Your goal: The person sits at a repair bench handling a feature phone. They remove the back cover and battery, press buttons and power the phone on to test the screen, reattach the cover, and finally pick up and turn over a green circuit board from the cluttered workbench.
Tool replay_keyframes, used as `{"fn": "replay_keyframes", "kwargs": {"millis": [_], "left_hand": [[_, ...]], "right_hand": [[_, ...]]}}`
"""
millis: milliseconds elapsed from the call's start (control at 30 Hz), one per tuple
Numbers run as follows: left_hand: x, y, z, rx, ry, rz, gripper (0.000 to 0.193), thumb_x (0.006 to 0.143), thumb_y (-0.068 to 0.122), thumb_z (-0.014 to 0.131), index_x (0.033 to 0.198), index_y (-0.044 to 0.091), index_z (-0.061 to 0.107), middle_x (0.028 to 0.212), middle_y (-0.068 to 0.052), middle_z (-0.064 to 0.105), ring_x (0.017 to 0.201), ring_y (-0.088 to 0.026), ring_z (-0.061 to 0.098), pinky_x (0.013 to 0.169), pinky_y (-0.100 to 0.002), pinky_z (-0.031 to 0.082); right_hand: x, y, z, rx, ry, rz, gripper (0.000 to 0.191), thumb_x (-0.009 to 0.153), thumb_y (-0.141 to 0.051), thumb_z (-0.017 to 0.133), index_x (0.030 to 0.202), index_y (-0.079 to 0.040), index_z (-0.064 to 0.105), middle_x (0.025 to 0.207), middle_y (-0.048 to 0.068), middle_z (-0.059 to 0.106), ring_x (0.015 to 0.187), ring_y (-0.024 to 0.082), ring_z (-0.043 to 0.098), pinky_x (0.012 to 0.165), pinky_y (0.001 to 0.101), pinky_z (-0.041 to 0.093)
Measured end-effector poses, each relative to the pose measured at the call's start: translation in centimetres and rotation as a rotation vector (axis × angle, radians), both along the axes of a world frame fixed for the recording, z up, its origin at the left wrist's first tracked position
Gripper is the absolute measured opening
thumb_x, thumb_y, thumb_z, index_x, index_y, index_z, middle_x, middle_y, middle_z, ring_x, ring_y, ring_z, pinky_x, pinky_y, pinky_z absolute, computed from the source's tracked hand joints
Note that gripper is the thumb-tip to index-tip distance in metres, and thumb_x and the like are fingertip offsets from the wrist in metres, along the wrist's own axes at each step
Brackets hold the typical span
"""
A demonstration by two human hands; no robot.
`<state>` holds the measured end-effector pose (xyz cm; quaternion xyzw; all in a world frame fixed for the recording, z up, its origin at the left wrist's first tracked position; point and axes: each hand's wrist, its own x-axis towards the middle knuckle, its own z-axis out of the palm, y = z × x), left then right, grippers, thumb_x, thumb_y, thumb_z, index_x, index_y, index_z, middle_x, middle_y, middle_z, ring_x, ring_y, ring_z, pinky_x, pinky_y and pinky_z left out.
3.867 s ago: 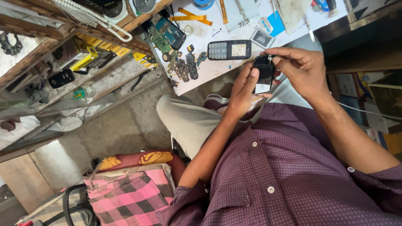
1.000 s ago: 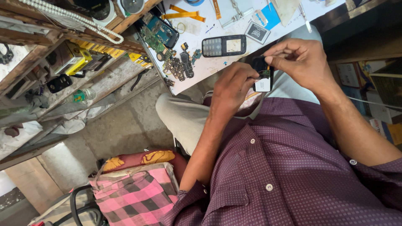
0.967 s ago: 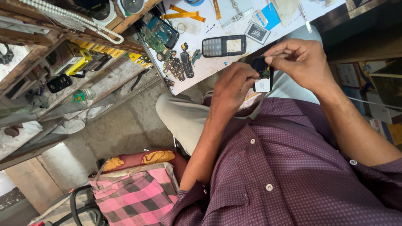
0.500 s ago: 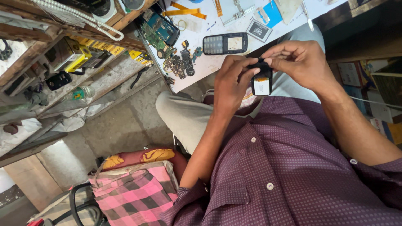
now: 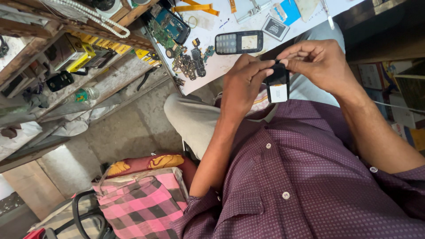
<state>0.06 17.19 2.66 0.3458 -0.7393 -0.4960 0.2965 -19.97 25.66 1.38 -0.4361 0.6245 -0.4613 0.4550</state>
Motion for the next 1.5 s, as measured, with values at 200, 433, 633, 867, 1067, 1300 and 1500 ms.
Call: {"fn": "replay_keyframes", "kwargs": {"millis": [200,433,633,867,1067,1300,1500], "left_hand": [[0.2,0.1,0.0,-0.009,-0.028,-0.032,0.024,0.091,0.006,0.078,0.115,0.008,0.074,0.095,-0.006,0.066,0.082,-0.015,0.067,0.074,-0.03,0.054],[-0.1,0.1,-0.4,0.098,0.014,-0.035,0.026,0.091,0.006,0.077,0.117,0.006,0.071,0.106,-0.008,0.072,0.09,-0.017,0.075,0.078,-0.029,0.059],[0.1,0.1,-0.8,0.043,-0.053,-0.048,0.024,0.093,0.008,0.076,0.117,0.006,0.074,0.103,-0.01,0.077,0.084,-0.018,0.075,0.077,-0.03,0.058],[0.1,0.1,-1.2,0.156,-0.044,-0.011,0.025,0.092,0.01,0.077,0.116,0.004,0.073,0.1,-0.009,0.075,0.081,-0.014,0.074,0.072,-0.027,0.058],[0.3,0.2,-2.6,0.214,0.015,0.019,0.025,0.092,0.009,0.078,0.117,0.003,0.075,0.098,-0.007,0.077,0.082,-0.011,0.073,0.073,-0.027,0.058],[0.4,-0.1,-4.6,0.55,0.122,-0.031,0.027,0.096,0.009,0.075,0.12,-0.002,0.073,0.093,-0.004,0.075,0.079,-0.005,0.064,0.068,-0.022,0.051],[-0.1,0.3,-5.0,0.36,0.114,0.04,0.023,0.095,0.01,0.075,0.114,-0.002,0.072,0.088,-0.003,0.075,0.076,-0.005,0.064,0.068,-0.022,0.054]], "right_hand": [[-0.1,0.0,-0.1,0.004,-0.029,-0.003,0.017,0.101,-0.002,0.071,0.117,0.002,0.074,0.094,0.008,0.075,0.081,0.009,0.069,0.073,0.0219,0.057],[-0.2,-0.1,0.1,0.029,-0.052,0.019,0.018,0.101,-0.006,0.071,0.117,0.0,0.075,0.094,0.008,0.075,0.08,0.009,0.069,0.072,0.022,0.056],[0.0,-0.1,-0.2,0.06,-0.04,0.028,0.018,0.102,-0.008,0.069,0.118,0.0,0.075,0.093,0.008,0.075,0.081,0.01,0.069,0.073,0.0228,0.057],[0.6,0.0,-0.1,0.075,-0.102,0.02,0.02,0.101,-0.006,0.069,0.12,0.0,0.073,0.099,0.006,0.076,0.088,0.009,0.071,0.079,0.0224,0.058],[1.4,-0.3,-0.3,0.036,-0.128,-0.015,0.02,0.096,-0.001,0.075,0.116,0.001,0.073,0.101,0.006,0.075,0.091,0.008,0.069,0.081,0.022,0.057],[1.7,-0.1,-0.6,-0.017,-0.071,-0.01,0.02,0.097,0.002,0.074,0.117,0.002,0.07,0.104,0.006,0.073,0.095,0.008,0.068,0.085,0.0212,0.056],[2.5,-0.3,-0.6,-0.071,-0.139,-0.02,0.029,0.099,0.001,0.069,0.128,0.001,0.066,0.109,0.003,0.073,0.1,0.006,0.068,0.088,0.0197,0.055]]}}
